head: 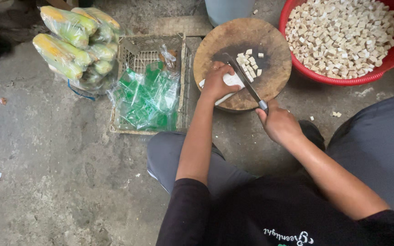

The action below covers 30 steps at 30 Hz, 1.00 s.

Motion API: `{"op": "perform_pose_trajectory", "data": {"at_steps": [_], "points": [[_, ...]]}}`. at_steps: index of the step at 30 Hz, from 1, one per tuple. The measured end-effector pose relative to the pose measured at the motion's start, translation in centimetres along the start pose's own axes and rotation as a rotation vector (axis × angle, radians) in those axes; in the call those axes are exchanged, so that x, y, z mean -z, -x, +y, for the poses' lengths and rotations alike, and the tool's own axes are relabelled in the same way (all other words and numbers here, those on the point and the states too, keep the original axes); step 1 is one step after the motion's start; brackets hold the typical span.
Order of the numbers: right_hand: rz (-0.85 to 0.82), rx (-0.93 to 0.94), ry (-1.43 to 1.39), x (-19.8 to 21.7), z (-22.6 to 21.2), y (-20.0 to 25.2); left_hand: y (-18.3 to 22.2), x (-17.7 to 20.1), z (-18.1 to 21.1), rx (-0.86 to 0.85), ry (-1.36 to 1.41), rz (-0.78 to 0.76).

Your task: The person sits on the floor and uses a knife to chop a block of tofu into small cubes on a wooden cutting board. The chopped tofu is transferred into a red basket. The person then unwraps a new block of tofu and continues chopping it into cubes.

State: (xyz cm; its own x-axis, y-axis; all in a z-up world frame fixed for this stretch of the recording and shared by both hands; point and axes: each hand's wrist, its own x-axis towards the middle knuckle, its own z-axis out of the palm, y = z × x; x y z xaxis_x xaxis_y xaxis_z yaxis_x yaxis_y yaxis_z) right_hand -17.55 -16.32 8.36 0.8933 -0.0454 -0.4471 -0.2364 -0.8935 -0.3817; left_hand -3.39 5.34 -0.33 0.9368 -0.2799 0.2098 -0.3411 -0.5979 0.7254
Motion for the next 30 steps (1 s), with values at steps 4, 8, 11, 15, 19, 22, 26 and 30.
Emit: {"op": "perform_pose_trajectory", "data": {"at_steps": [4,8,11,15,19,22,26,30], "points": [[0.010,-0.005,0.060,-1.2,0.4,0.1,0.1,-0.5,-0.2,-0.029,-0.005,0.019],[-0.022,-0.061,0.092,-3.1,0.1,-2.5,0.3,-0.8,-0.5,-0.006,0.037,0.048],[0.035,-0.028,0.148,-4.0,-0.7,-4.3,0.1,-0.7,-0.7,0.004,0.029,0.041],[-0.004,-0.026,-0.017,-2.4,-0.3,-4.9,0.3,-1.1,-0.8,0.034,0.042,-0.001],[-0.079,-0.133,-0.169,-0.1,0.0,-4.5,0.6,-0.5,-0.2,0.011,-0.011,0.009],[-0.030,-0.076,-0.168,0.4,0.5,-4.2,0.4,0.1,1.3,0.086,-0.122,-0.123],[-0.007,-0.070,-0.151,-0.5,0.6,-4.5,0.3,1.4,3.7,0.218,-0.467,-0.286],[0.003,-0.082,-0.118,-1.1,0.9,-4.9,0.4,2.0,4.9,0.375,-0.608,-0.418]]}}
